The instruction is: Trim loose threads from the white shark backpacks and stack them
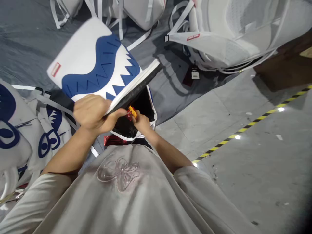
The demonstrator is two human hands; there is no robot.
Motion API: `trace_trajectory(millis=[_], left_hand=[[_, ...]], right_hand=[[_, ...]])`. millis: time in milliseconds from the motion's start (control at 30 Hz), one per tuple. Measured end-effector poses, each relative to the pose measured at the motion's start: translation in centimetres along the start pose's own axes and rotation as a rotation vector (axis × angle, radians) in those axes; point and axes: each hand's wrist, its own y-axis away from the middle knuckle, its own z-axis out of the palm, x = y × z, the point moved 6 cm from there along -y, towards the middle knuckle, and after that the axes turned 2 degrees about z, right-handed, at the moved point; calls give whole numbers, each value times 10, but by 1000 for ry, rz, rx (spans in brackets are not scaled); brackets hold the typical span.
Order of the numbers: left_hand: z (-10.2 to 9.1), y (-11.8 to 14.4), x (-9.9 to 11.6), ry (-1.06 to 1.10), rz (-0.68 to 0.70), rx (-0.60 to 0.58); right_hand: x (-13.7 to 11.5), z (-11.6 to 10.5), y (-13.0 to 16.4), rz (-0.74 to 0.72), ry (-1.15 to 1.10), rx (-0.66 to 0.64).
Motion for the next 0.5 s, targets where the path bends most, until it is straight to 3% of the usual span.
trace_trajectory(millis=[67, 167, 233, 333, 400, 433, 500], left_hand=[[19, 11, -21, -19, 41, -11], [41, 29, -62, 52, -167, -64], [45, 40, -81, 72, -293, -47], [42, 47, -95, 54, -409, 30], [38, 48, -101, 41, -467, 78], [37, 48, -103, 29, -490, 91], [34, 48, -106, 3, -517, 101]], right_hand=[[2, -33, -6, 54, 135, -80], [11, -80, -13, 153, 440, -267], [21, -96, -10, 223, 576, -433], [26, -84, 8, 206, 439, -792], [22, -71, 18, 160, 302, -939], [21, -68, 18, 159, 302, -938], [23, -71, 14, 168, 470, -778]])
